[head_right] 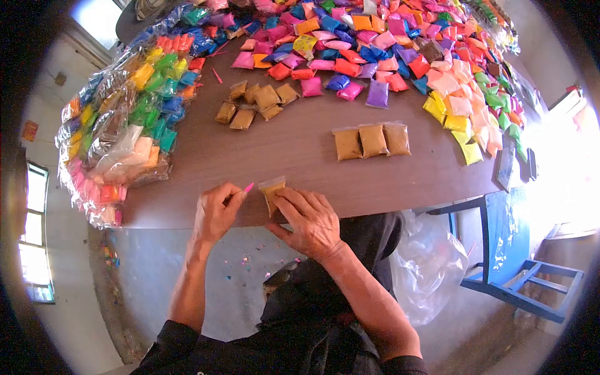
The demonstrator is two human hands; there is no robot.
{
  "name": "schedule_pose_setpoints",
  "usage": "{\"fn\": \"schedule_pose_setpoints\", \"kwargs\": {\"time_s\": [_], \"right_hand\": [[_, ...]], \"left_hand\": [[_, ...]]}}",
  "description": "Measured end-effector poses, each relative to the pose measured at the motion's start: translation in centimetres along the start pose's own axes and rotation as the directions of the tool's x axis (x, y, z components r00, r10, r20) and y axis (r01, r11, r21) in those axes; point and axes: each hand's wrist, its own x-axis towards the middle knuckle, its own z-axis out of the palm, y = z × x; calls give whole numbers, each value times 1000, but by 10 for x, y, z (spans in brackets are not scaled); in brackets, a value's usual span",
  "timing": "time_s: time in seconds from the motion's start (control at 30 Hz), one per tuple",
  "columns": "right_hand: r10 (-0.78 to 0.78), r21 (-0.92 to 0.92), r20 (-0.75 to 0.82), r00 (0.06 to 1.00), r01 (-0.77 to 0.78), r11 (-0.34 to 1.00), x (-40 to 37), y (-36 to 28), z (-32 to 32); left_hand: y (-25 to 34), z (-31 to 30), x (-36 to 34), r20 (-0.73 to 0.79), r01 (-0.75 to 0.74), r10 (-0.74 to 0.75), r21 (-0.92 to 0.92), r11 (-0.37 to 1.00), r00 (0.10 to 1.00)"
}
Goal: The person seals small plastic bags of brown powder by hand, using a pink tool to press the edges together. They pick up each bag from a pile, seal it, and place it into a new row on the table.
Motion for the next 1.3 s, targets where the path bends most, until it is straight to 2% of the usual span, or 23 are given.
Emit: {"fn": "schedule_pose_setpoints", "kwargs": {"time_s": [0.1, 0.27, 0.37, 0.5, 0.6, 0.8, 0.9, 1.1, 1.2, 1.3], "right_hand": [[73, -5, -17, 997, -73, 997, 1, -4, 1], [35, 18, -22, 999, -35, 999, -4, 1, 2], [19, 8, -19, 1000, -19, 1000, -4, 1, 0], [7, -35, -4, 1000, -7, 999, -6, -2, -5], [44, -80, -27, 999, -46, 996, -10, -8, -1], [4, -108, -77, 997, -12, 994, -1, -4, -5], [32, -89, -12, 999, -32, 996, 0, 2, -4], [4, -115, -18, 1000, -6, 993, 3, 12, 2], [22, -123, -13, 1000, -24, 992, 2, 10, 2], [19, -135, -9, 1000, -20, 991, 0, 9, 2]], "left_hand": [[5, 4, -17, -42, 45, -50, -102, 994, 998], [33, 18, -42, -119, -2, -18, -168, 986, 993], [38, 36, -43, -120, -59, 47, -94, 994, 992], [20, 47, -34, -207, 2, 26, 132, 991, 978], [17, 37, -30, -212, 77, -67, 43, 996, 975], [40, 46, -44, -222, -48, 43, -14, 999, 974], [29, 57, -43, -225, -71, 85, 69, 995, 971], [1, 42, -19, -290, -39, 87, 168, 985, 953], [19, 32, -24, -266, -59, 81, 91, 994, 961], [30, 47, -38, -260, -133, 140, 44, 990, 956]]}}
